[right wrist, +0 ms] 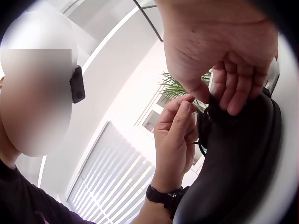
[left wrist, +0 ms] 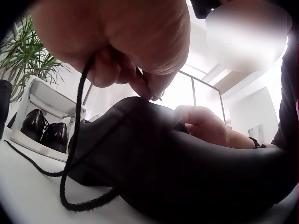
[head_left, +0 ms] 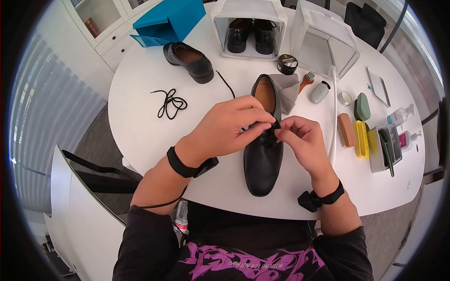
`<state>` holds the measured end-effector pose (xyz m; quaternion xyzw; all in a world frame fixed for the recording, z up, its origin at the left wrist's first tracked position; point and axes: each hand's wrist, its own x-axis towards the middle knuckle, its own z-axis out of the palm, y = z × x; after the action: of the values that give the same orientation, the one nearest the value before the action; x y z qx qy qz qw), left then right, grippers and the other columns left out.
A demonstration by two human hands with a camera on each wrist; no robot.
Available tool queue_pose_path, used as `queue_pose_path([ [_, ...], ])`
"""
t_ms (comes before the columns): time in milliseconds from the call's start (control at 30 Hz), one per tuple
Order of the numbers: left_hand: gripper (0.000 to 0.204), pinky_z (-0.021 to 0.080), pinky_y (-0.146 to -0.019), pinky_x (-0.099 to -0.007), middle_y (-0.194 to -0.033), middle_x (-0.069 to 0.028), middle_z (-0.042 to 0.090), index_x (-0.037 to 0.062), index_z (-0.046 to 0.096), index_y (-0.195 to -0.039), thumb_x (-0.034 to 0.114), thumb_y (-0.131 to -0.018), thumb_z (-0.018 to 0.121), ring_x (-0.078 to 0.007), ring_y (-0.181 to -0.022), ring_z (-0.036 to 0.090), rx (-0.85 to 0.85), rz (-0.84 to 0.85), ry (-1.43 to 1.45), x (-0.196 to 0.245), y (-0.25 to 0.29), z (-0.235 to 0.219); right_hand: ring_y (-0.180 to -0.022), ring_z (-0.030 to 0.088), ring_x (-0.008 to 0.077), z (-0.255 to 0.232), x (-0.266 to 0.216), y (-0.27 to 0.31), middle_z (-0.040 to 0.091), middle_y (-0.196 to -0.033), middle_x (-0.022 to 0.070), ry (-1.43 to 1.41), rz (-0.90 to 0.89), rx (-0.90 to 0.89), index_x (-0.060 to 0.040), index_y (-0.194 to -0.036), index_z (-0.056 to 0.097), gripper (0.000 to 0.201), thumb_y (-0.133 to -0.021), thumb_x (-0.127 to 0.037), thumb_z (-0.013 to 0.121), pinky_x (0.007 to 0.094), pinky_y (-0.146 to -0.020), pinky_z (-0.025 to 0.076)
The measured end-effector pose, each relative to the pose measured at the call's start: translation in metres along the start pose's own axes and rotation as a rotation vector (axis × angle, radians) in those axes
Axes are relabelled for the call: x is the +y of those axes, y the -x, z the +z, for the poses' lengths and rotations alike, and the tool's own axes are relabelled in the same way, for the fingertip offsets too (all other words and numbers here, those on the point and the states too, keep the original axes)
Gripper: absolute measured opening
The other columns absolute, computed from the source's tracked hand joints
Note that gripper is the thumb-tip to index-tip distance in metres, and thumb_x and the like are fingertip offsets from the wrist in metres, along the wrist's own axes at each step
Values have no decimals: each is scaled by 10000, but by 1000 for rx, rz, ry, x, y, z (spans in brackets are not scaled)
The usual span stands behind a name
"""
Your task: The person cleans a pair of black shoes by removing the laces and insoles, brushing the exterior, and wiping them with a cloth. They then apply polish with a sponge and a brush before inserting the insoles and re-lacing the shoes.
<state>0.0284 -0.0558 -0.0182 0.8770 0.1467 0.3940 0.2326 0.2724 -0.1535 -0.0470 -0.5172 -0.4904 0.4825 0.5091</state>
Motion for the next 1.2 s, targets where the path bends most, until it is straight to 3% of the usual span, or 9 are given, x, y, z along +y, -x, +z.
queue_pose_path([
  [267, 204, 587, -658, -303, -1041, -5, 782, 119, 860, -1121, 60, -929, 901, -208, -788, 759, -174, 22, -187, 9, 2, 8, -900, 758, 137, -12, 7, -7, 813, -987, 72, -139, 11, -81, 50, -1076, 786, 92, -1036, -18, 739, 286, -847, 594],
  [367, 116, 588, -668, -358, -1018, -13, 779, 100, 778, -1072, 103, -987, 858, -244, -808, 765, -118, 4, -66, 8, 1, 12, -905, 761, 149, -13, 9, -9, 813, -996, 77, -182, 20, -88, 45, -1074, 788, 91, -1036, -15, 731, 293, -851, 599],
  [433, 191, 603, -672, -301, -996, -32, 827, 86, 777, -1107, 75, -961, 900, -206, -837, 799, -149, -89, -36, 10, 1, 10, -907, 763, 154, -14, 11, -9, 814, -999, 79, -192, 23, -86, 43, -1073, 789, 92, -1035, -17, 731, 296, -854, 601],
  [633, 226, 606, -683, -279, -1036, -20, 848, 76, 740, -1150, 76, -987, 896, -167, -959, 857, -146, -180, 42, 16, 0, 14, -918, 772, 162, -15, 11, -9, 825, -1018, 89, -202, 26, -94, 54, -1088, 796, 99, -1030, -7, 745, 304, -870, 614],
  [933, 207, 581, -657, -273, -997, -29, 830, 86, 733, -1101, 25, -961, 873, -182, -908, 862, -213, -141, -27, 13, 1, 10, -922, 782, 144, -12, 3, -8, 833, -1036, 83, -130, 48, -131, 69, -1144, 810, 121, -1061, -12, 774, 285, -866, 622],
  [1200, 229, 560, -648, -281, -944, -23, 820, 82, 722, -1102, 16, -943, 873, -187, -852, 828, -159, -179, -27, 19, 1, 16, -922, 781, 148, -12, 11, -9, 827, -1025, 81, -167, 16, -104, 72, -1132, 812, 122, -1060, -21, 779, 288, -860, 621],
])
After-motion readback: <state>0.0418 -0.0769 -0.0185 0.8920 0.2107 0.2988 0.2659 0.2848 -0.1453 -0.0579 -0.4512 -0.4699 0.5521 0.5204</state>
